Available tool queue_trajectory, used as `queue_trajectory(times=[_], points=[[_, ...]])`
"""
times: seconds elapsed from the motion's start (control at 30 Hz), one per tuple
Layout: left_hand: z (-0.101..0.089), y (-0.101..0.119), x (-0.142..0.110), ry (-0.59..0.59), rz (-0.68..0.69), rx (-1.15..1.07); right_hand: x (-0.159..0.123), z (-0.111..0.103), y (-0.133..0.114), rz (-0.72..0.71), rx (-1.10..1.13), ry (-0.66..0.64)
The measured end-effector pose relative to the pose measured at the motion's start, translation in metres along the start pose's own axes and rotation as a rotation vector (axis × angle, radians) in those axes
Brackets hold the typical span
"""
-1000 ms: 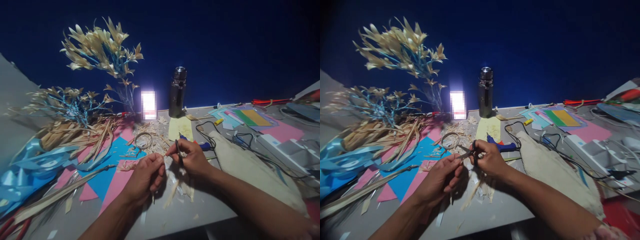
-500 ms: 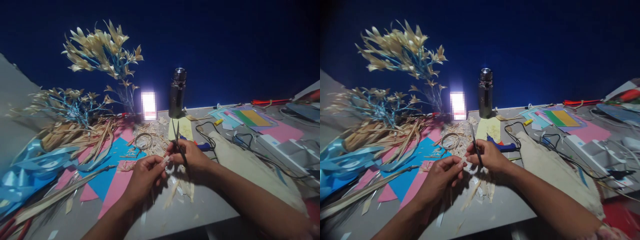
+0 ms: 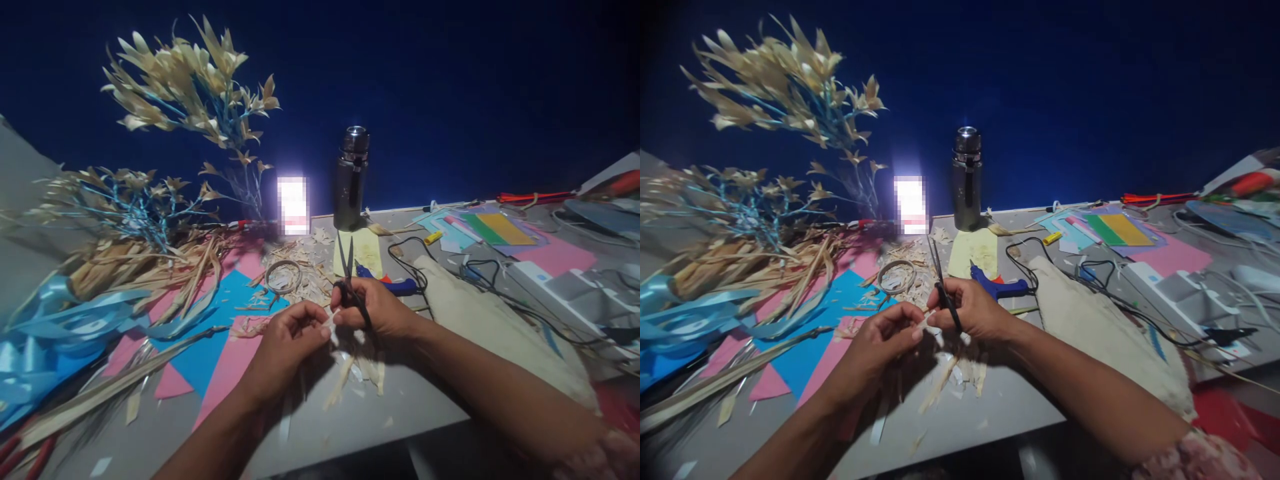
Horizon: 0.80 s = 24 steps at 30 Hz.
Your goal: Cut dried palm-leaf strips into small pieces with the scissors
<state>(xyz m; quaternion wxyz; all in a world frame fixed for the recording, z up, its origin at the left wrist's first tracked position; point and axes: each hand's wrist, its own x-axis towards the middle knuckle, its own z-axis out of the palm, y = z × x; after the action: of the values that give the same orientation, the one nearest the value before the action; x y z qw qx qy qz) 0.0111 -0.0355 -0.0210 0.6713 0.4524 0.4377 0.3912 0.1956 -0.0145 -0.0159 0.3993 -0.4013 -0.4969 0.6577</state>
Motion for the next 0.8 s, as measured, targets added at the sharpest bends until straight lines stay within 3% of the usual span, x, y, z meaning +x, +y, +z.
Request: queue_trajectory(times=[0.17,0.37,0.6,0.7,0.8], points=[[0.001,-0.004,0.001,-0.078,-0.106,-0.096,0.000,-0.001,0.001,0.015,0.028,-0.027],[0.000,-0.003,0.001,0.016,-0.008,0.064,0.001,-0.004,0.000,0.018,-0.065,-0.069],[-0.007,-0.002,0.001,-0.170,0.031,-0.012,0.001,-0.001,0.000,0.142,0.288,-0.162],[-0.010,-0.001,0.000,-0.158,0.004,-0.060,0.000,-0.004,-0.008,0.091,0.371,-0.122],[-0.011,0.000,-0.001,-0.136,-0.006,-0.051,-0.001,-0.006,-0.012,0.053,0.297,-0.056]])
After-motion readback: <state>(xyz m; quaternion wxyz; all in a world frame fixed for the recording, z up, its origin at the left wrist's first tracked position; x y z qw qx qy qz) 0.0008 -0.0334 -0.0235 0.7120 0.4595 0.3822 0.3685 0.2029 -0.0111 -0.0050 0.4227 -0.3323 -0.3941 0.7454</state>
